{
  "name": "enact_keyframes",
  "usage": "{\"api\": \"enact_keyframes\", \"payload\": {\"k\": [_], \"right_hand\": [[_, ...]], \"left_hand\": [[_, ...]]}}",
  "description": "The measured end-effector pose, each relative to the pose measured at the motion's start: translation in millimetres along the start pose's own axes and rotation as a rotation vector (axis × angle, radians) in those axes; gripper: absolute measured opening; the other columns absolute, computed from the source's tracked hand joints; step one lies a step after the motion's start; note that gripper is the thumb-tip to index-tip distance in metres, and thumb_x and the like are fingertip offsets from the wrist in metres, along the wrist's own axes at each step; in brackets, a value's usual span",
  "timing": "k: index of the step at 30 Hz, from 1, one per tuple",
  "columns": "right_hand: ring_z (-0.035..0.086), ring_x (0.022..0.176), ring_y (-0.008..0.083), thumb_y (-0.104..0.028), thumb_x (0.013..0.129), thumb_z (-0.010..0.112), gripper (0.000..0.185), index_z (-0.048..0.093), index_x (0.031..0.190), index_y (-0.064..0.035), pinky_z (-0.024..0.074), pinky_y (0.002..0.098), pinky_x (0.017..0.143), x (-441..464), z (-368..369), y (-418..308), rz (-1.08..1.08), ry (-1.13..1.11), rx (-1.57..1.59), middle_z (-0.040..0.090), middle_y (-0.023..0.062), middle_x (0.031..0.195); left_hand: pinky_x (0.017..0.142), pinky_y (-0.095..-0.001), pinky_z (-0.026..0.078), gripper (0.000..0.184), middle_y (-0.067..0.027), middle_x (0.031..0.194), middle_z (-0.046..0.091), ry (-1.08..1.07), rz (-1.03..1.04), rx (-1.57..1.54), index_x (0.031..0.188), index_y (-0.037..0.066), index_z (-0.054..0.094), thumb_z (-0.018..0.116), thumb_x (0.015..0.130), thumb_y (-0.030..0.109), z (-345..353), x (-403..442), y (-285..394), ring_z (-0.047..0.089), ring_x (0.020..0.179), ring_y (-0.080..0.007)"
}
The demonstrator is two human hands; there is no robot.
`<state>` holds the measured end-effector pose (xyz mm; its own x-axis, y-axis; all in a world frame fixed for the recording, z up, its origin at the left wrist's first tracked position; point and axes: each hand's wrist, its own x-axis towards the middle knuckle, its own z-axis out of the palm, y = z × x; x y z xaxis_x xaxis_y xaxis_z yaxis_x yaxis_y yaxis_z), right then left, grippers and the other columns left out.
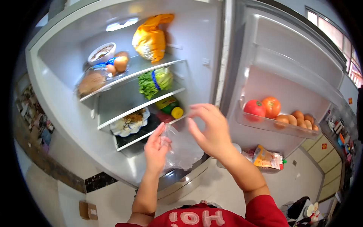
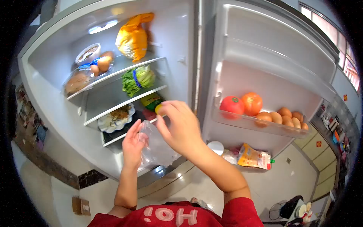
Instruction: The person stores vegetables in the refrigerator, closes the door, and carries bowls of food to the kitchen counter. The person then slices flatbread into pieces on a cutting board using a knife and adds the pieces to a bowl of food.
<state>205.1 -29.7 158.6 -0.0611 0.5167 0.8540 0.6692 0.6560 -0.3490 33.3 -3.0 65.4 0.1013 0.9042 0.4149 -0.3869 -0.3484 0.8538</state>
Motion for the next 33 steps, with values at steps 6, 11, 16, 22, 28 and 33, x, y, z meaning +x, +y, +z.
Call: {"api": "enact_keyframes", "payload": {"k": [6, 11, 16, 22, 28, 33], "right_hand": [[0.046, 0.108, 0.0344, -0.002, 0.069, 0.058, 0.034, 0.053, 0.102, -0.0071, 0.0406, 0.0419, 0.088, 74.1, 134.5, 65.5, -0.130, 0.149, -0.214, 0.050, 0.0154, 0.114], [0.042, 0.109, 0.0376, -0.006, 0.058, 0.072, 0.076, 0.039, 0.125, -0.0117, 0.0398, 0.0457, 0.091, 107.0, 161.0, 89.5, 0.064, -0.121, -0.381, 0.040, 0.0173, 0.121], [0.043, 0.108, 0.0385, -0.013, 0.051, 0.079, 0.074, 0.046, 0.118, -0.0146, 0.0384, 0.0459, 0.091, 113.1, 154.3, 96.1, 0.182, -0.122, -0.313, 0.041, 0.0189, 0.117], [0.057, 0.083, 0.0329, -0.006, 0.058, 0.070, 0.044, 0.050, 0.097, -0.0057, 0.0467, 0.0354, 0.074, 86.2, 157.6, 105.9, 0.015, 0.123, 0.105, 0.058, 0.0149, 0.087], [0.055, 0.084, 0.0182, -0.002, 0.059, 0.073, 0.045, 0.048, 0.096, -0.0043, 0.0458, 0.0304, 0.074, 29.7, 138.6, 82.3, 0.268, 0.240, 0.561, 0.054, 0.0059, 0.089], [0.054, 0.090, 0.0155, 0.003, 0.067, 0.070, 0.050, 0.044, 0.108, -0.0068, 0.0478, 0.0288, 0.080, -71.4, 124.0, 66.0, 0.747, -0.008, 1.372, 0.053, 0.0046, 0.101]], "left_hand": [[0.067, -0.0294, 0.046, 0.054, -0.0147, 0.106, 0.055, 0.275, -0.137, -0.030, 0.126, 0.001, 0.039, 0.048, 0.074, -0.010, -60.7, -7.0, -5.4, 0.054, 0.082, -0.0171], [0.062, -0.0343, 0.046, 0.053, -0.0155, 0.102, 0.054, 0.450, -0.363, -0.126, 0.129, 0.003, 0.031, 0.048, 0.079, -0.003, -119.2, -46.3, -30.4, 0.054, 0.076, -0.0212], [0.065, -0.0399, 0.047, 0.037, -0.0141, 0.097, 0.057, 0.460, -0.629, -0.267, 0.114, -0.002, 0.045, 0.056, 0.080, 0.009, -155.3, -70.8, -64.5, 0.056, 0.082, -0.0229], [0.078, -0.0432, 0.047, 0.026, -0.0072, 0.097, 0.058, 0.354, -0.677, -0.355, 0.105, 0.001, 0.055, 0.054, 0.087, 0.020, -139.4, -65.3, -70.6, 0.054, 0.093, -0.0224], [0.054, -0.0220, 0.040, 0.042, -0.0062, 0.101, 0.056, 0.199, -0.618, -0.399, 0.125, 0.018, 0.047, 0.042, 0.091, 0.042, -142.9, -39.7, -70.1, 0.056, 0.071, -0.0132], [0.056, -0.0237, 0.042, 0.052, -0.0068, 0.109, 0.051, 0.202, -0.664, -0.253, 0.130, 0.020, 0.042, 0.033, 0.090, 0.054, -129.6, -29.6, -57.2, 0.053, 0.069, -0.0122]]}}
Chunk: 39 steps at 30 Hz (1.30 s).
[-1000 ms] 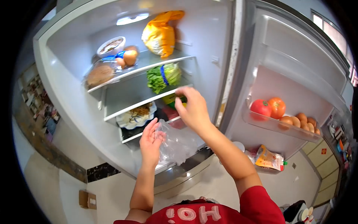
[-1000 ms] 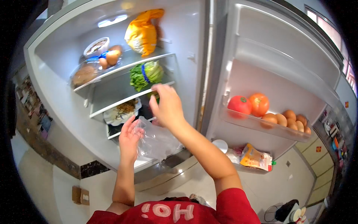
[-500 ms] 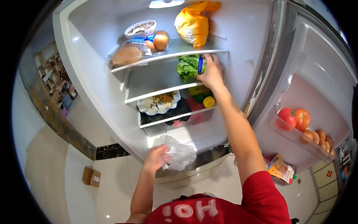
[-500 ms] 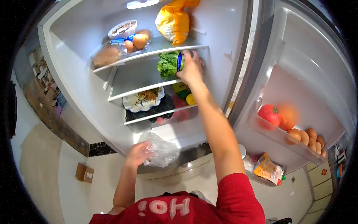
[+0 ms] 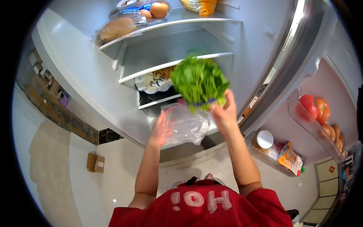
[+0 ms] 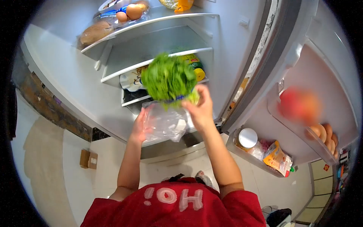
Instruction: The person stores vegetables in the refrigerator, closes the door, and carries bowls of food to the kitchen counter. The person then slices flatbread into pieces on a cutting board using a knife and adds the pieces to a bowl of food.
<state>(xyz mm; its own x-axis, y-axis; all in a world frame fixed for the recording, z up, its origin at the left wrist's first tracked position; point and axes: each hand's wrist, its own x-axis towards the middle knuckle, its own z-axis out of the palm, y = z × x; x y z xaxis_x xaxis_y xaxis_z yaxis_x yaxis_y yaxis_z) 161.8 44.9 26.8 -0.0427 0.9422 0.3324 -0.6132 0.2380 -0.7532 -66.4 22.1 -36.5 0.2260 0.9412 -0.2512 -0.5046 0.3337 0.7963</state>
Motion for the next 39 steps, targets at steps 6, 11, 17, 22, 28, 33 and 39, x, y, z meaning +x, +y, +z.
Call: {"api": "enact_keyframes", "payload": {"k": [6, 11, 17, 22, 28, 33, 39], "right_hand": [[0.056, 0.082, 0.0118, 0.006, 0.069, 0.069, 0.049, 0.042, 0.108, -0.0077, 0.0477, 0.0242, 0.069, -66.4, -52.5, 105.3, 0.249, -0.165, -0.296, 0.055, 0.0051, 0.096], [0.053, 0.086, 0.0135, 0.000, 0.069, 0.069, 0.043, 0.049, 0.105, -0.0069, 0.0461, 0.0268, 0.073, -68.7, -30.5, 94.5, 0.078, -0.167, -0.659, 0.054, 0.0055, 0.098], [0.054, 0.094, 0.0119, -0.003, 0.074, 0.055, 0.034, 0.057, 0.109, -0.0018, 0.0442, 0.0245, 0.080, -48.1, -58.1, 72.5, 0.495, -0.360, -0.284, 0.060, 0.0038, 0.104], [0.053, 0.103, 0.0156, -0.013, 0.084, 0.058, 0.037, 0.051, 0.118, -0.0028, 0.0463, 0.0294, 0.083, -55.0, -53.1, 82.5, 0.679, -0.068, -0.279, 0.051, 0.0086, 0.118], [0.057, 0.061, 0.0095, -0.019, 0.087, 0.057, 0.023, 0.059, 0.102, -0.0021, 0.0443, 0.0228, 0.045, -48.2, -48.3, 54.6, 0.544, 0.065, -0.331, 0.062, 0.0040, 0.078], [0.053, 0.049, 0.0138, -0.028, 0.091, 0.049, 0.030, 0.063, 0.092, -0.0017, 0.0437, 0.0277, 0.046, -58.9, -28.2, 15.9, 0.253, 0.117, -0.773, 0.057, 0.0068, 0.060], [0.053, 0.046, 0.0146, -0.032, 0.094, 0.040, 0.040, 0.063, 0.092, 0.0006, 0.0424, 0.0280, 0.046, -78.6, 5.6, -6.6, 0.225, -0.003, -0.789, 0.056, 0.0060, 0.054]], "left_hand": [[0.060, -0.0254, 0.044, 0.062, -0.0056, 0.118, 0.053, -0.103, -0.161, -0.009, 0.131, 0.013, 0.038, 0.039, 0.088, 0.057, -49.5, 0.0, -32.6, 0.056, 0.087, -0.0156], [0.077, -0.0370, 0.049, 0.060, -0.0106, 0.118, 0.053, -0.062, 0.015, 0.099, 0.129, 0.006, 0.038, 0.061, 0.081, 0.034, -30.8, -25.4, -26.1, 0.054, 0.104, -0.0240], [0.086, -0.0361, 0.047, 0.068, -0.0127, 0.116, 0.053, -0.052, 0.135, 0.191, 0.127, 0.000, 0.038, 0.069, 0.068, 0.017, -33.6, -38.2, -24.9, 0.054, 0.106, -0.0234], [0.083, -0.0362, 0.050, 0.064, -0.0119, 0.115, 0.054, -0.107, 0.177, -0.316, 0.126, 0.001, 0.040, 0.065, 0.068, 0.013, -72.3, -39.0, -56.7, 0.057, 0.101, -0.0255], [0.088, -0.0368, 0.047, 0.071, -0.0112, 0.117, 0.052, -0.008, 0.191, -0.144, 0.127, 0.002, 0.038, 0.066, 0.062, 0.010, -41.4, -40.8, -26.5, 0.055, 0.104, -0.0244], [0.082, -0.0325, 0.048, 0.058, -0.0109, 0.114, 0.053, 0.118, 0.287, 0.168, 0.122, 0.000, 0.043, 0.058, 0.066, -0.004, -1.9, -22.2, -16.7, 0.056, 0.100, -0.0222], [0.081, -0.0338, 0.046, 0.046, -0.0129, 0.109, 0.053, 0.288, 0.511, 0.860, 0.110, 0.001, 0.054, 0.064, 0.065, 0.007, 34.2, -16.1, -4.6, 0.054, 0.098, -0.0235]]}}
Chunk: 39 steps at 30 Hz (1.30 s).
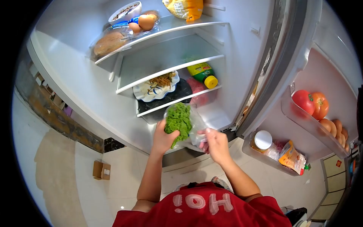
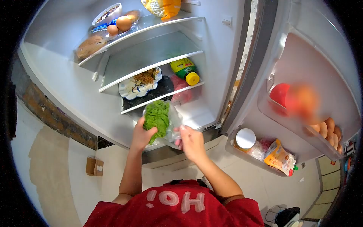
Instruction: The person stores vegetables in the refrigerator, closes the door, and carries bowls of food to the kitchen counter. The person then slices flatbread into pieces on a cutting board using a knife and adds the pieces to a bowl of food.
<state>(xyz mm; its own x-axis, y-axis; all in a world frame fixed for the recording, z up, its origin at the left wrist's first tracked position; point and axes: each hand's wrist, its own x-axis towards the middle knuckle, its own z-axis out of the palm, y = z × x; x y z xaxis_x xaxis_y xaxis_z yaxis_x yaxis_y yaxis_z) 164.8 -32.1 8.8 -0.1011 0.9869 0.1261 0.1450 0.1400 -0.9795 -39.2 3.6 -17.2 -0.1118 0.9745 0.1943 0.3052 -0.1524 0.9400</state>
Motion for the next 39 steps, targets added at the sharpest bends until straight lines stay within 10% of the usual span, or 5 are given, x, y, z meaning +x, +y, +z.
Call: {"api": "enact_keyframes", "payload": {"k": [6, 15, 23, 33, 39], "right_hand": [[0.048, 0.045, 0.0095, -0.039, 0.095, 0.033, 0.048, 0.058, 0.104, 0.0012, 0.0352, 0.0202, 0.038, 25.4, -14.8, 14.2, 0.248, 0.060, 0.742, 0.057, 0.0073, 0.064], [0.055, 0.044, 0.0149, -0.038, 0.095, 0.032, 0.046, 0.054, 0.087, 0.0014, 0.0418, 0.0249, 0.036, 43.8, -47.5, 27.5, 0.099, 0.348, 0.229, 0.058, 0.0118, 0.071], [0.052, 0.042, 0.0129, -0.034, 0.095, 0.034, 0.039, 0.053, 0.091, -0.0001, 0.0399, 0.0233, 0.035, 41.5, -63.5, 17.2, 0.090, 0.385, 0.380, 0.055, 0.0090, 0.066], [0.058, 0.063, 0.0168, -0.020, 0.088, 0.053, 0.049, 0.037, 0.132, -0.0068, 0.0466, 0.0270, 0.054, 1.8, -4.2, -20.5, -0.139, -0.210, 0.164, 0.058, 0.0097, 0.090], [0.056, 0.060, 0.0093, -0.004, 0.085, 0.054, 0.012, 0.057, 0.096, -0.0003, 0.0466, 0.0228, 0.053, 13.8, 16.1, 6.4, -0.360, -0.092, -0.112, 0.057, 0.0032, 0.082]], "left_hand": [[0.082, -0.0375, 0.043, 0.062, -0.0184, 0.110, 0.044, 0.003, 0.202, 0.783, 0.113, 0.006, 0.056, 0.076, 0.056, 0.021, 23.2, -4.1, 39.9, 0.047, 0.097, -0.0338], [0.082, -0.0318, 0.042, 0.067, -0.0123, 0.097, 0.048, -0.319, 0.081, 0.298, 0.118, 0.010, 0.055, 0.080, 0.056, 0.021, -1.8, 28.9, 43.3, 0.050, 0.094, -0.0232], [0.066, -0.0349, 0.044, 0.013, -0.0171, 0.075, 0.055, -0.015, 0.389, 0.879, 0.086, 0.000, 0.055, 0.056, 0.074, 0.001, -26.7, 26.4, 48.5, 0.053, 0.074, -0.0345], [0.039, -0.0230, 0.038, 0.017, -0.0013, 0.062, 0.051, -0.188, -0.176, -0.309, 0.102, 0.004, 0.051, 0.050, 0.087, 0.012, 3.1, 2.9, 116.9, 0.045, 0.042, -0.0099], [0.049, -0.0208, 0.043, 0.037, -0.0045, 0.067, 0.053, -0.354, -0.031, -0.420, 0.120, 0.001, 0.044, 0.055, 0.085, 0.008, 7.8, -23.0, 135.1, 0.048, 0.049, -0.0100]]}}
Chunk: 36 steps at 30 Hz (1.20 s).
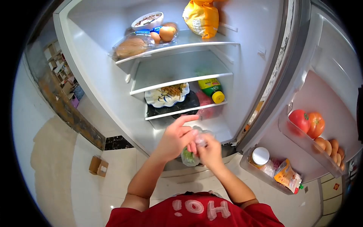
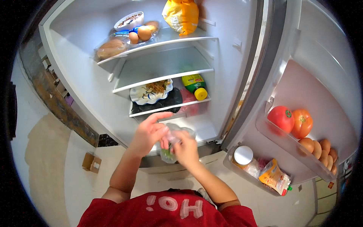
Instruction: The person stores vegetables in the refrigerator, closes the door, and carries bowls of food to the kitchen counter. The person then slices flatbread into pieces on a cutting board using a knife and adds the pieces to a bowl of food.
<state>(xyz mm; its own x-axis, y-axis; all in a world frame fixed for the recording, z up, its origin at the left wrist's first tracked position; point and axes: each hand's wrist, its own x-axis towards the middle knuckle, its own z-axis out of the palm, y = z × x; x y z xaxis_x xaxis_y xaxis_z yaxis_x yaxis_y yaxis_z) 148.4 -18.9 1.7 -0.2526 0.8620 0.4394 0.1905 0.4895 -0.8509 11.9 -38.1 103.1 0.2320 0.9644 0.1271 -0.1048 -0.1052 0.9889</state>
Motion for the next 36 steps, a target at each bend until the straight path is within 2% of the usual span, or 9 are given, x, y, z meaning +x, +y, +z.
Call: {"api": "enact_keyframes", "payload": {"k": [5, 8, 10, 14, 21, 22, 26, 31, 36], "right_hand": [[0.057, 0.069, 0.0092, 0.006, 0.084, 0.046, 0.016, 0.057, 0.096, 0.0021, 0.0465, 0.0232, 0.057, 33.8, -33.3, -42.5, 0.123, 0.081, 0.441, 0.052, 0.0057, 0.087], [0.057, 0.069, 0.0133, 0.003, 0.081, 0.049, 0.017, 0.056, 0.096, 0.0004, 0.0461, 0.0253, 0.059, 43.4, -33.2, -51.1, -0.035, -0.034, 0.431, 0.049, 0.0070, 0.088], [0.055, 0.068, 0.0222, -0.002, 0.077, 0.053, 0.015, 0.055, 0.091, -0.0008, 0.0448, 0.0278, 0.058, 50.9, -32.2, -66.0, -0.487, -0.170, 0.074, 0.048, 0.0099, 0.086], [0.052, 0.078, 0.0277, -0.008, 0.073, 0.054, 0.020, 0.056, 0.092, -0.0021, 0.0429, 0.0349, 0.068, 46.3, -29.1, -97.0, -0.493, -0.177, -0.202, 0.050, 0.0114, 0.084], [0.045, 0.107, 0.0362, -0.007, 0.068, 0.065, 0.054, 0.050, 0.119, -0.0062, 0.0370, 0.0441, 0.090, 59.8, -36.6, -109.2, -0.716, 0.134, -0.270, 0.046, 0.0192, 0.119], [0.045, 0.109, 0.0360, -0.006, 0.068, 0.064, 0.055, 0.049, 0.121, -0.0054, 0.0356, 0.0439, 0.092, 61.9, -40.2, -103.3, -0.679, 0.255, -0.283, 0.046, 0.0196, 0.120], [0.042, 0.113, 0.0362, -0.002, 0.072, 0.056, 0.044, 0.053, 0.116, -0.0058, 0.0339, 0.0436, 0.095, 88.0, -53.9, -62.2, -0.529, 0.416, -0.448, 0.046, 0.0170, 0.123], [0.037, 0.120, 0.0311, -0.008, 0.076, 0.057, 0.035, 0.056, 0.111, -0.0068, 0.0284, 0.0523, 0.097, 136.3, -56.0, -41.4, -0.479, 0.362, -0.635, 0.044, 0.0120, 0.129], [0.036, 0.121, 0.0281, -0.020, 0.082, 0.054, 0.031, 0.057, 0.108, -0.0029, 0.0273, 0.0532, 0.098, 172.4, -48.7, -27.6, -0.484, 0.393, -0.827, 0.044, 0.0090, 0.131]], "left_hand": [[0.066, -0.0278, 0.045, 0.090, -0.0106, 0.110, 0.046, 0.107, 0.113, 0.842, 0.130, 0.004, 0.038, 0.084, 0.056, 0.030, -31.6, -17.3, -22.5, 0.055, 0.084, -0.0168], [0.071, -0.0331, 0.045, 0.087, -0.0116, 0.113, 0.045, 0.015, 0.292, 0.726, 0.127, 0.005, 0.041, 0.084, 0.055, 0.029, -22.2, -8.3, -58.2, 0.054, 0.090, -0.0241], [0.079, -0.0363, 0.043, 0.080, -0.0135, 0.114, 0.045, -0.039, 0.301, 0.478, 0.126, 0.005, 0.040, 0.080, 0.061, 0.027, -13.3, 2.4, -75.4, 0.051, 0.097, -0.0283], [0.087, -0.0360, 0.042, 0.053, -0.0100, 0.116, 0.049, 0.108, 0.639, 0.723, 0.124, 0.005, 0.042, 0.063, 0.080, 0.027, -18.0, 27.1, -102.9, 0.049, 0.103, -0.0235], [0.075, -0.0308, 0.050, 0.042, -0.0066, 0.113, 0.053, 0.190, 0.360, -0.597, 0.118, 0.007, 0.047, 0.051, 0.089, 0.037, 1.8, 135.0, -8.3, 0.054, 0.096, -0.0202], [0.069, -0.0313, 0.053, 0.046, -0.0111, 0.108, 0.056, 0.356, 0.042, -0.453, 0.118, 0.004, 0.046, 0.051, 0.088, 0.039, 1.8, 136.8, 21.0, 0.059, 0.089, -0.0232], [0.073, -0.0409, 0.053, 0.043, -0.0181, 0.105, 0.055, 0.184, 0.031, -0.454, 0.113, 0.000, 0.047, 0.051, 0.089, 0.036, -6.9, 165.4, 34.0, 0.060, 0.087, -0.0306], [0.071, -0.0355, 0.052, 0.040, -0.0169, 0.103, 0.056, -0.065, 0.056, -0.545, 0.113, -0.002, 0.047, 0.050, 0.090, 0.031, -18.9, 182.6, 34.5, 0.061, 0.084, -0.0288], [0.069, -0.0267, 0.050, 0.039, -0.0115, 0.102, 0.056, 0.272, 0.128, -0.094, 0.116, -0.005, 0.046, 0.049, 0.091, 0.024, -22.1, 154.0, 18.9, 0.060, 0.084, -0.0184]]}}
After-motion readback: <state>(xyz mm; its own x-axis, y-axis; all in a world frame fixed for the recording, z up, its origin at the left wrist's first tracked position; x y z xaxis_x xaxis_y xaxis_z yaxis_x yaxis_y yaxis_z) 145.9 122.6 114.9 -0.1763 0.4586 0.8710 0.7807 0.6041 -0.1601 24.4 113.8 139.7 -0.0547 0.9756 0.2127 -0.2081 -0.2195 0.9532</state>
